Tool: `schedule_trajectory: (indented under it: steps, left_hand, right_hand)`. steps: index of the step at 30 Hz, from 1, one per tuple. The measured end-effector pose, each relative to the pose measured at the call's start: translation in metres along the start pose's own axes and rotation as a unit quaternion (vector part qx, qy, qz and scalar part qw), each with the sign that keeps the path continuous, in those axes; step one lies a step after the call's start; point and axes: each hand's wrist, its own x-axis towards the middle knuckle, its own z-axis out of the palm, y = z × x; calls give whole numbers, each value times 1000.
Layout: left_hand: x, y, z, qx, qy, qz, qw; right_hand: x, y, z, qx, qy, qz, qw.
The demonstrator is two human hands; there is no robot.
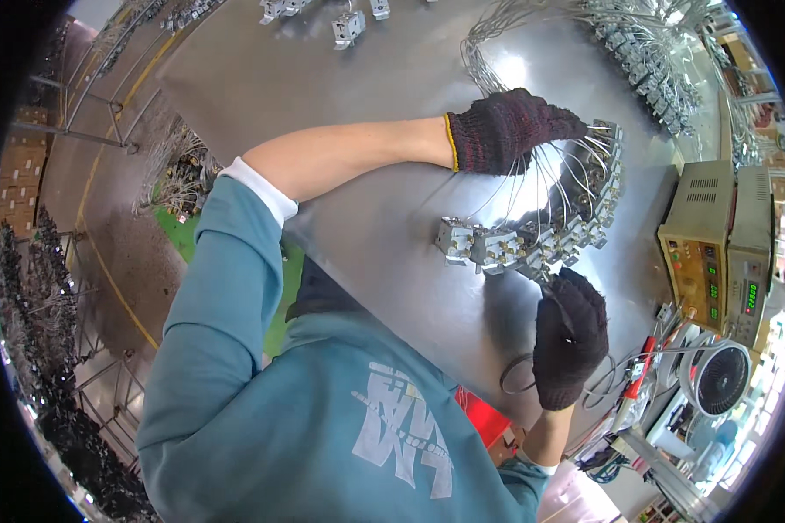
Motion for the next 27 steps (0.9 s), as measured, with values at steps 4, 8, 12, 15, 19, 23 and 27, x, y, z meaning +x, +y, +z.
schedule_trajectory:
  steps: [4,8,12,15,19,23,27]
  left_hand:
    - [0,-1,0,2,-27,-19,999]
    - [-2,1,2,23,-20,-8,1000]
    - [0,1,9,23,-22,-8,999]
    - [-1,-1,12,27,-13,-10,999]
    - [-3,-2,9,41,-8,-1,999]
    - [-2,4,5,58,-32,-21,998]
    - [0,2,5,46,-13,-9,999]
  right_hand:
    - [12,-2,-4,-194,-53,-152,968]
    - [11,2,-4,-100,-28,-85,991]
    - [10,-3,-9,-31,-4,-21,999]
    - [16,-12,-13,-119,-25,-38,992]
    - [22,-10,-19,-81,-52,7,995]
    - [15,0,-21,-15,-13,-14,1000]
    - [15,-8,-17,-37,-24,-1,999]
